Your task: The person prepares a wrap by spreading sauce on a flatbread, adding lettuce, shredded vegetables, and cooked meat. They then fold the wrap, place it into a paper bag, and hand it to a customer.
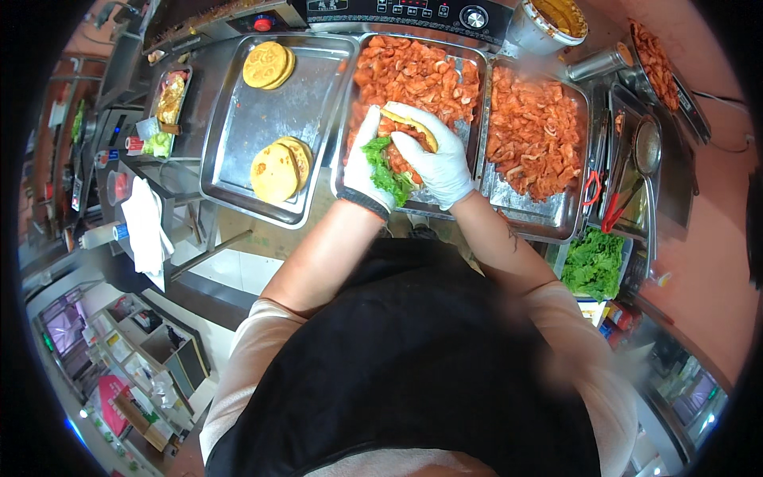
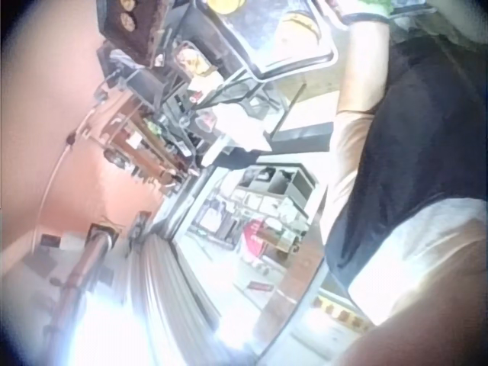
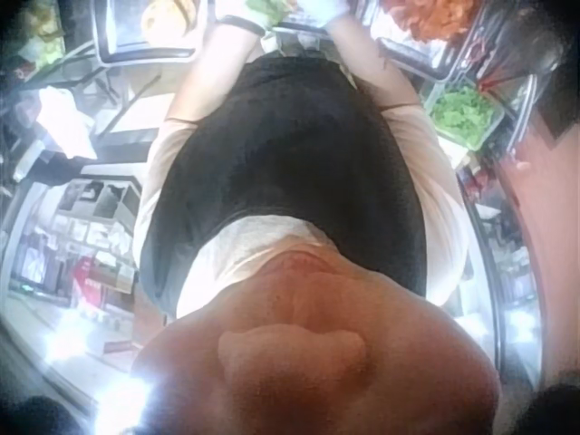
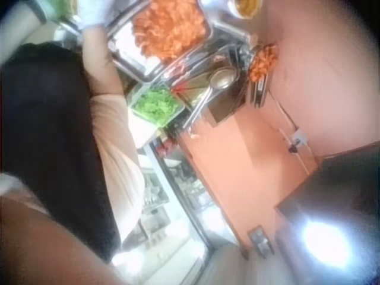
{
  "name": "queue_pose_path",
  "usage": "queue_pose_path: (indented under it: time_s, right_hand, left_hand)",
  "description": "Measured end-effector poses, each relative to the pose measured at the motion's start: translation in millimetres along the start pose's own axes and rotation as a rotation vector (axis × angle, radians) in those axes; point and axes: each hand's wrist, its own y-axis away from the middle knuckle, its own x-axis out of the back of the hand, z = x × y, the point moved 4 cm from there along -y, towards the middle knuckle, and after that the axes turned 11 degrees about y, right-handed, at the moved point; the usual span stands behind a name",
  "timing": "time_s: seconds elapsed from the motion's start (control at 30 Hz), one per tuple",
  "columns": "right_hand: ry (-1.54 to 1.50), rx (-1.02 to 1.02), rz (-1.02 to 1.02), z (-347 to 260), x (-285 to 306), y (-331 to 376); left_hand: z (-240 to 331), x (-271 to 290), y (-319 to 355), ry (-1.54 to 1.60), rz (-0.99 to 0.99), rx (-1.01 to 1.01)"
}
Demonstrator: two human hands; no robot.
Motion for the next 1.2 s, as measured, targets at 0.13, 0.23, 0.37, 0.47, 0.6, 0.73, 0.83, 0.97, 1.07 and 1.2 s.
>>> queue_pose_path:
  time_s: [0.13,0.23,0.37,0.47,0.6,0.73,0.83,0.97,1.07,1.2]
  right_hand:
    - [-0.038,0.039,-0.013,-0.9,6.8,5.0]
    - [-0.039,0.056,-0.089,-13.5,11.4,10.4]
    - [-0.043,0.007,-0.078,-21.6,20.2,17.5]
    - [-0.059,0.044,0.082,-31.3,27.9,26.5]
    - [0.094,0.068,0.169,-39.0,33.3,46.1]
    - [0.259,0.102,0.388,-58.0,41.0,85.2]
    - [0.305,0.147,0.650,-67.2,37.0,143.0]
    - [0.419,0.008,0.952,-59.3,21.9,246.9]
    - [0.428,-0.149,1.078,-31.4,15.4,327.5]
    - [0.909,-0.226,1.378,-74.2,17.4,440.4]
  left_hand:
    - [-11.7,-1.2,-0.8,0.001,-0.006,-0.017]
    - [-18.8,8.6,-3.9,0.008,-0.038,0.010]
    - [-32.1,-9.3,8.0,-0.049,-0.053,-0.011]
    - [-41.6,-17.7,16.4,-0.163,-0.057,0.015]
    - [-47.5,-24.6,26.8,-0.286,-0.131,0.085]
    - [-60.9,-25.9,34.6,-0.382,-0.211,0.314]
    - [-89.8,-6.0,50.2,-0.456,-0.229,0.486]
    - [-139.1,63.4,82.1,-0.249,-0.262,0.845]
    - [-187.1,106.3,114.9,-0.453,-0.196,1.017]
    - [-270.9,144.0,171.1,-0.325,0.077,1.459]
